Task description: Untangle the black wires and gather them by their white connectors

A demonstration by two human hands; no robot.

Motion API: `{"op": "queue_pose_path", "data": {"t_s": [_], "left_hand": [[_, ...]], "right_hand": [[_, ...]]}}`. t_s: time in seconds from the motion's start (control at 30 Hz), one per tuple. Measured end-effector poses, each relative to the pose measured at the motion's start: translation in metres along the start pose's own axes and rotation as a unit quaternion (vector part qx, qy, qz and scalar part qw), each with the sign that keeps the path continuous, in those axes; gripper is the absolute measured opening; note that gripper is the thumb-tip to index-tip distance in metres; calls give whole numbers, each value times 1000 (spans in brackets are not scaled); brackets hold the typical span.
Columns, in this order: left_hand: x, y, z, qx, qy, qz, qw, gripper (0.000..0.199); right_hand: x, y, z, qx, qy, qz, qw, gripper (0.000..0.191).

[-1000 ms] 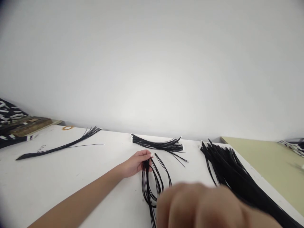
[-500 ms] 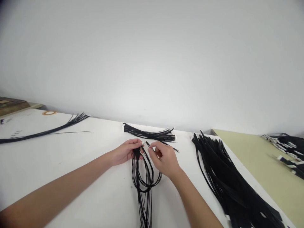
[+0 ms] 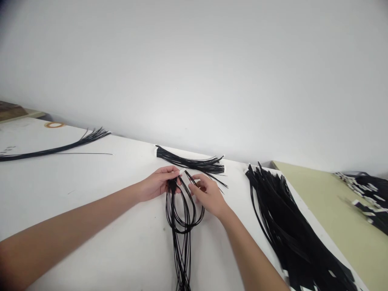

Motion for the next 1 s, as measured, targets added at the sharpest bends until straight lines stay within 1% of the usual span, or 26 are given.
{"op": "queue_pose_path", "data": {"t_s": [0.13, 0.23, 0.37, 0.47, 0.53, 0.6, 0.7, 0.77, 0.83, 0.93, 1.0], "left_hand": [[-2, -2, -2, 10, 6, 8, 1000, 21], [-3, -3, -3, 15, 9, 10, 1000, 21], [-2, -4, -2, 16, 10, 15, 1000, 22], [-2, -3, -2, 13, 13, 15, 1000, 22], [-1, -2, -2, 10, 15, 9, 1000, 22], [-1, -1, -1, 7, 17, 2, 1000, 21], [0, 0, 0, 5, 12, -2, 1000, 22], [1, 0, 0, 8, 3, -6, 1000, 23], [1, -1, 0, 9, -9, -8, 1000, 24], [1, -3, 0, 2, -19, -14, 1000, 25], [1, -4, 0, -6, -19, -23, 1000, 25]], "right_hand": [[0, -1, 1, 34, -74, -21, 996, 29], [-1, 2, 0, 61, -109, -57, 990, 31], [-4, 6, -2, 74, -122, -130, 981, 34], [-7, 7, -1, 79, -111, -182, 974, 38], [-10, 7, -2, 83, -78, -202, 973, 43], [-14, 6, -3, 81, -32, -207, 974, 48], [-19, 6, -7, 54, 42, -198, 978, 48], [-26, 7, -9, 13, 109, -176, 978, 43], [-33, 6, -9, -49, 183, -125, 974, 36], [-43, 4, -5, -147, 279, -5, 949, 23], [-46, 4, -3, -190, 317, 55, 928, 18]]}}
Point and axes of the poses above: each hand's wrist, its own z-axis away from the middle knuckle, its own x-axis out of the palm, y = z × x, the point moved 5 cm from there along -z, towards the middle knuckle, and after that the axes turned 15 degrees about x, right-handed, at the moved point
